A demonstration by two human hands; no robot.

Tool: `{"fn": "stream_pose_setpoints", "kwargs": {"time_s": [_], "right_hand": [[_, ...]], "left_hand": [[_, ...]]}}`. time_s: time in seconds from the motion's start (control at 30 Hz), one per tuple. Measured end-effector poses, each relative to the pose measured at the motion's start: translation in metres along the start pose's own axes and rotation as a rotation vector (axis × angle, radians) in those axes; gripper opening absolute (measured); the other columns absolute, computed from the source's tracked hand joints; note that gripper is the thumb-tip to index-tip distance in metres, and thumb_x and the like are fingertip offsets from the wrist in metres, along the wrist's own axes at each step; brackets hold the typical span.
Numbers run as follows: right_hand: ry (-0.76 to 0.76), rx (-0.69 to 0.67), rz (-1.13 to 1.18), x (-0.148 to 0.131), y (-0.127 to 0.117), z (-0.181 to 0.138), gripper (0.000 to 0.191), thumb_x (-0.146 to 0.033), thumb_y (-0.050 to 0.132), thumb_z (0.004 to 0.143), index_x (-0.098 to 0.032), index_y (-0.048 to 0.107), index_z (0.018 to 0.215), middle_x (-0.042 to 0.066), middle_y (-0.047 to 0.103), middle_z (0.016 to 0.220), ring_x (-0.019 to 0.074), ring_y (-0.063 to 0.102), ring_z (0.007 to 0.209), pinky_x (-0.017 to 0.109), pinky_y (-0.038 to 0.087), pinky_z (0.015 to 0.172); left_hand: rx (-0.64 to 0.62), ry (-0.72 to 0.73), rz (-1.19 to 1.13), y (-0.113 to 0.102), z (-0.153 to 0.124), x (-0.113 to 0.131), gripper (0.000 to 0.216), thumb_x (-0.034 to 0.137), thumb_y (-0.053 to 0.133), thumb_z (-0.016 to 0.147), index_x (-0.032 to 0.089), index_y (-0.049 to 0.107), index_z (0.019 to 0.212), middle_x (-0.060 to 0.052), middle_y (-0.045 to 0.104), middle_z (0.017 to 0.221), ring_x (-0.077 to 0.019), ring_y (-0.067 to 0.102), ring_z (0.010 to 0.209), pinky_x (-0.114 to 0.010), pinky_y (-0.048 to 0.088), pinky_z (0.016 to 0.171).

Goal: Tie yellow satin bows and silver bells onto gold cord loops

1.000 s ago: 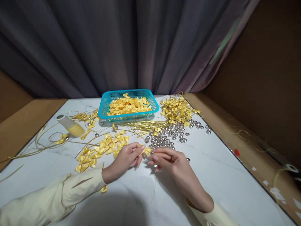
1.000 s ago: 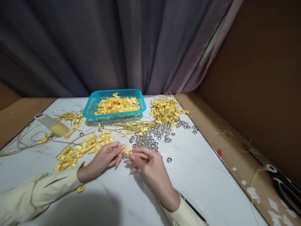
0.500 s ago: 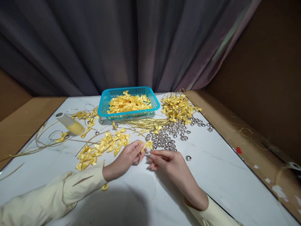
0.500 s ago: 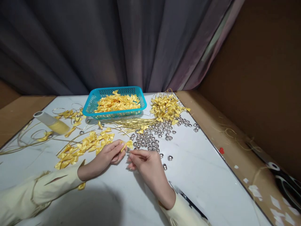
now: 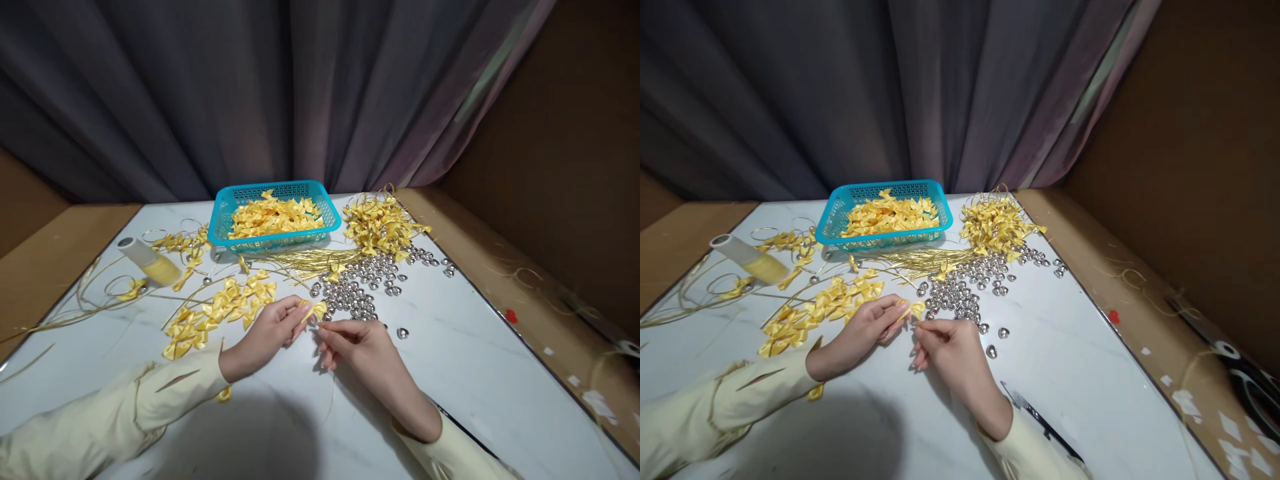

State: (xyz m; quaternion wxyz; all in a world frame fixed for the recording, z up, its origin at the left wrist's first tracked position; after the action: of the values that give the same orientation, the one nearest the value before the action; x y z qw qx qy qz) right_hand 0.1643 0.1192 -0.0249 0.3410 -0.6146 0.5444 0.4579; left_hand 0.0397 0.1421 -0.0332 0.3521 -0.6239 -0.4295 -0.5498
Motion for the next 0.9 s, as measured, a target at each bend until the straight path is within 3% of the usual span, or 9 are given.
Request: {"fn": "stream_pose_setpoints", "kwargs": {"time_s": [0.4,0.63,0.9], "right_hand": [[-0.008,-0.053,-0.032,0.0,0.004,0.0,0.029,-0.04,0.066,0.071,-0.014,0.068,0.06,0.0,0.059,0.045,0.0102,0.053,0.04,0.025,0.044,0.047],[-0.05,-0.046,-0.188,-0.005,0.001,-0.003,0.031,-0.031,0.056,0.082,-0.015,0.061,0.057,-0.005,0.047,0.039,0.0071,0.042,0.036,0.02,0.035,0.043],[-0.039,-0.036,-0.255,-0.01,0.002,-0.006,0.031,-0.025,0.053,0.084,-0.015,0.059,0.055,-0.007,0.041,0.037,0.0066,0.037,0.036,0.02,0.03,0.043]], "left_hand": [[-0.026,0.011,-0.02,0.002,-0.001,0.0,0.038,0.041,0.048,0.092,0.017,0.042,0.063,0.008,0.036,0.051,-0.0057,0.03,0.044,-0.021,0.025,0.045],[-0.021,0.018,-0.032,0.001,0.0,0.001,0.038,0.04,0.046,0.093,0.017,0.041,0.063,0.008,0.037,0.051,-0.0057,0.03,0.044,-0.022,0.025,0.045],[-0.021,0.007,-0.053,0.001,0.0,0.0,0.037,0.039,0.047,0.093,0.017,0.041,0.064,0.008,0.036,0.051,-0.0054,0.029,0.044,-0.022,0.024,0.045]]}}
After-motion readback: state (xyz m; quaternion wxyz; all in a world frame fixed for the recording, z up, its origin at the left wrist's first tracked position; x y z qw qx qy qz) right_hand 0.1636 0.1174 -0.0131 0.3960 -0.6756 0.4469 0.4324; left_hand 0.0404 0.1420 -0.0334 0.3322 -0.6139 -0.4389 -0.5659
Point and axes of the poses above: each hand's wrist, its own z-axis towards the middle knuckle, its own y-axis out of the palm, x = y × z, the point moved 7 cm from there along z, towards the middle knuckle
